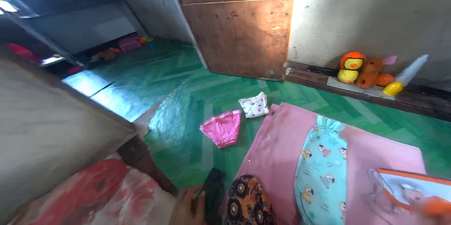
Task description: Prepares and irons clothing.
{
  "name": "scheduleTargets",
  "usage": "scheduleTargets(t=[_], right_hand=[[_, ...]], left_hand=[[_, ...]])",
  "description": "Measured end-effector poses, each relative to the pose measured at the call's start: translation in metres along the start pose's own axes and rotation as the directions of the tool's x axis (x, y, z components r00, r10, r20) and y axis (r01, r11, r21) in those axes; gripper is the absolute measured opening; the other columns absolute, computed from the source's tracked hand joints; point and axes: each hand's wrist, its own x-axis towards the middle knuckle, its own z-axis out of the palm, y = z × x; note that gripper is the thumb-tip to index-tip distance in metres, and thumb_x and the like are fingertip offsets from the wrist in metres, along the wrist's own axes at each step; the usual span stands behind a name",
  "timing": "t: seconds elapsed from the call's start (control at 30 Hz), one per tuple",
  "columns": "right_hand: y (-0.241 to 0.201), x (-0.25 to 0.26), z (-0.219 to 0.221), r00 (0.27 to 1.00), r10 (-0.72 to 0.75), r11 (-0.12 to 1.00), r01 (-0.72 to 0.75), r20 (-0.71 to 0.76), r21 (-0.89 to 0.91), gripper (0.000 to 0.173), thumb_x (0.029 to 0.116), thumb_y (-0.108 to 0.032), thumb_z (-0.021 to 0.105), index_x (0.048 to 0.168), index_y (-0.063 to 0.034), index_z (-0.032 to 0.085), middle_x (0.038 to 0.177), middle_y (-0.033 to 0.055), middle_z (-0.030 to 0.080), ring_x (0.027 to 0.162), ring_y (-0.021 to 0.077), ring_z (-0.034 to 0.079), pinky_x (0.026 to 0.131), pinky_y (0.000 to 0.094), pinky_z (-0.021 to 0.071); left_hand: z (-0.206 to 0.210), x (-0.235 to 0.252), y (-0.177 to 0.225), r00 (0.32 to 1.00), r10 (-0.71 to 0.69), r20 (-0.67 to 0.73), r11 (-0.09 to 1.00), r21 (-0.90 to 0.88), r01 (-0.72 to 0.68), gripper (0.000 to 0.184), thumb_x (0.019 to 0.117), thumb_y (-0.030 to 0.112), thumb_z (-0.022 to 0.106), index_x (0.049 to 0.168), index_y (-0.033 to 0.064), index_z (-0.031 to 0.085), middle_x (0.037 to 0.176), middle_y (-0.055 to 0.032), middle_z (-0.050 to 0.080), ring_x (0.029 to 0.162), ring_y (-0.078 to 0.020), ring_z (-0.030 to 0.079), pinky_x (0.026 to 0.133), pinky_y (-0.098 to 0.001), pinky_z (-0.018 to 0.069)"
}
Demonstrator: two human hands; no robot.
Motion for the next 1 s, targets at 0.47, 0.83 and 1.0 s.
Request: scheduleTargets(t=[0.47, 0.83, 1.0], right_hand=[[-0.023, -0.068, 0.018, 0.936, -0.170, 0.953, 0.077, -0.307, -0.294, 0.072, 0.0840, -0.014, 0.072, 0.143, 0.0144, 0.042, 0.142, 0.0417, 0.043, 0.127, 0.0496, 0.051, 0.104, 0.0532, 0.0480], [-0.021, -0.172, 0.036, 0.532, -0.105, 0.773, 0.576, 0.840, -0.268, 0.049, 0.0891, -0.001, 0.070, 0.136, -0.0147, 0.067, 0.140, 0.0265, 0.060, 0.127, 0.0497, 0.058, 0.101, 0.0647, 0.0490], [-0.008, -0.177, 0.048, 0.483, -0.056, 0.724, 0.622, 0.874, -0.298, 0.051, 0.0925, -0.005, 0.069, 0.140, -0.0227, 0.066, 0.148, 0.0231, 0.056, 0.138, 0.0475, 0.051, 0.110, 0.0663, 0.0423]], left_hand=[[0.178, 0.015, 0.084, 0.777, 0.386, 0.497, 0.922, -0.190, -0.337, 0.032, 0.0974, 0.006, 0.058, 0.127, -0.0003, 0.068, 0.125, -0.0227, 0.067, 0.111, -0.0391, 0.068, 0.097, -0.0565, 0.0540], [0.230, -0.039, 0.093, 0.328, 0.379, 0.865, 0.789, -0.117, -0.603, 0.065, 0.0787, 0.004, 0.082, 0.140, 0.0143, 0.062, 0.153, -0.0307, 0.040, 0.131, -0.0529, 0.049, 0.101, -0.0643, 0.0475], [0.240, -0.040, 0.095, 0.337, 0.442, 0.832, 0.732, -0.117, -0.671, 0.045, 0.0904, 0.013, 0.074, 0.135, 0.0155, 0.067, 0.159, -0.0283, 0.036, 0.138, -0.0499, 0.045, 0.106, -0.0614, 0.0438]])
